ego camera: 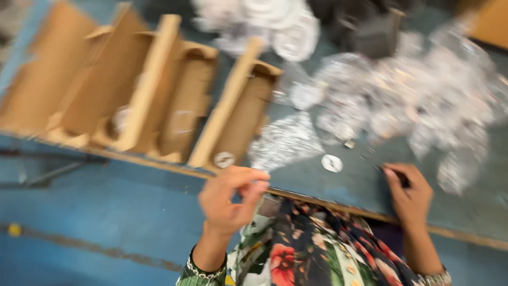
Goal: The person opens plastic bags containing small metal parts, sorts the components, and places the items into individual compartments of cardboard boxes on an assembly station.
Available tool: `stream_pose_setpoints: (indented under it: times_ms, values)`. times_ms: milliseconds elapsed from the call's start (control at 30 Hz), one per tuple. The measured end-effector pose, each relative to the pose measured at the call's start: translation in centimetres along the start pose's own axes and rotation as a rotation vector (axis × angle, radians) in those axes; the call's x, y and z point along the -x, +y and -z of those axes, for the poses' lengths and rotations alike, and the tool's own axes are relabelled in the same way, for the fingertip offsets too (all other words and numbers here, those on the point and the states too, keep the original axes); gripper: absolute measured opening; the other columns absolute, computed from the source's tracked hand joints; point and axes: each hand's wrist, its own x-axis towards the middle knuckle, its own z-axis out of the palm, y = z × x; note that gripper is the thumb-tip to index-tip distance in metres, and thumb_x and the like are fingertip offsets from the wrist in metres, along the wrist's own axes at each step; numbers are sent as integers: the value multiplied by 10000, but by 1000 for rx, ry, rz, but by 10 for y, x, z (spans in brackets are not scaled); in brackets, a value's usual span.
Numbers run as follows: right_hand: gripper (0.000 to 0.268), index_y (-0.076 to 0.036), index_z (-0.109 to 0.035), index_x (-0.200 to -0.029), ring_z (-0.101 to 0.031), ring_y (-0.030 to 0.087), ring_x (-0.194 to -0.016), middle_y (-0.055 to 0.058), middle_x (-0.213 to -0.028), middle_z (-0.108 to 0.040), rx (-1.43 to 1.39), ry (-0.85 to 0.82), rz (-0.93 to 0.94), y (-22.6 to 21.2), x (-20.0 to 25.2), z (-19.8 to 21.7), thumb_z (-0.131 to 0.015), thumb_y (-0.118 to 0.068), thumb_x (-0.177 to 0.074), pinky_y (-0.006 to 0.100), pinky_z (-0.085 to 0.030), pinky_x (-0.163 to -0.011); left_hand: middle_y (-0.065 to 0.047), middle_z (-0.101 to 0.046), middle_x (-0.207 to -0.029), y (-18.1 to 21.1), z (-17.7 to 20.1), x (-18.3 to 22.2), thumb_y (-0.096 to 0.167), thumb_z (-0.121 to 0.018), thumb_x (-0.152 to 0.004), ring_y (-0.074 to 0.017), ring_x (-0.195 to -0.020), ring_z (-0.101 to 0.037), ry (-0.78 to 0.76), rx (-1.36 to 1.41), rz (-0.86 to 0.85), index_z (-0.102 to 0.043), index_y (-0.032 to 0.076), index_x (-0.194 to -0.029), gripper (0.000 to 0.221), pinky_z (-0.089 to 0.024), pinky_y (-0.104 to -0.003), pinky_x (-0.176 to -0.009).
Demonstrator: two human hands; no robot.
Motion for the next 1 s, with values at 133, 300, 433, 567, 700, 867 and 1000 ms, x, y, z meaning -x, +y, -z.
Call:
stream_pose_setpoints:
  times_ms: [133, 300, 433, 567, 700, 867, 1000]
  values:
    - [113, -27, -729, -1104, -652, 105, -920, 54, -1050, -726, -176, 10, -7, -5, -4, -3, -689, -81, -1013, 232, -506, -838, -72, -711, -1085, -10, -84, -4, 193, -781, -904, -268, -984, -658, -353, -174, 17, -696, 77, -1148, 284, -544, -373, -820]
    - [111, -20, -733, -1085, -662, 115, -913, 63, -1043, -720, -219, 40, 17, -10, -5, -2, -698, -61, -988, 236, -517, -825, -36, -656, -993, -28, -136, -4, 260, -781, -852, -271, -981, -606, -531, -294, 107, -730, 111, -1088, 283, -515, -401, -790]
    - [114, -23, -737, -1076, -663, 122, -884, 64, -1023, -726, -213, 34, 3, -16, -7, 2, -705, -56, -972, 241, -512, -792, -42, -639, -966, -28, -150, -12, 259, -789, -854, -267, -950, -600, -551, -323, 106, -739, 123, -1085, 273, -508, -402, -776]
    - [116, -26, -739, -1064, -670, 131, -884, 66, -1011, -732, -212, 16, -2, -19, -10, 3, -712, -55, -956, 251, -509, -785, -50, -637, -1004, -28, -153, -27, 233, -783, -868, -272, -943, -590, -492, -343, 56, -732, 111, -1101, 268, -507, -397, -776]
    - [126, -28, -743, -1060, -668, 138, -881, 67, -993, -724, -198, 8, -14, -18, -10, 6, -722, -60, -941, 260, -512, -790, -36, -653, -992, -26, -161, -30, 226, -787, -853, -265, -945, -602, -526, -322, 74, -733, 117, -1099, 275, -509, -390, -774]
    - [122, -34, -740, -1052, -684, 154, -901, 65, -1007, -729, -202, 9, 22, -16, -11, 7, -728, -59, -933, 268, -525, -799, -29, -662, -970, -25, -167, -25, 223, -791, -843, -265, -957, -608, -571, -331, 94, -734, 124, -1092, 274, -510, -395, -785]
    - [128, -41, -744, -1045, -683, 170, -885, 69, -1010, -734, -210, 12, 11, -13, -11, 8, -744, -68, -920, 279, -533, -796, -16, -666, -957, -20, -171, -25, 224, -784, -850, -259, -955, -611, -619, -347, 112, -741, 137, -1098, 266, -514, -399, -774]
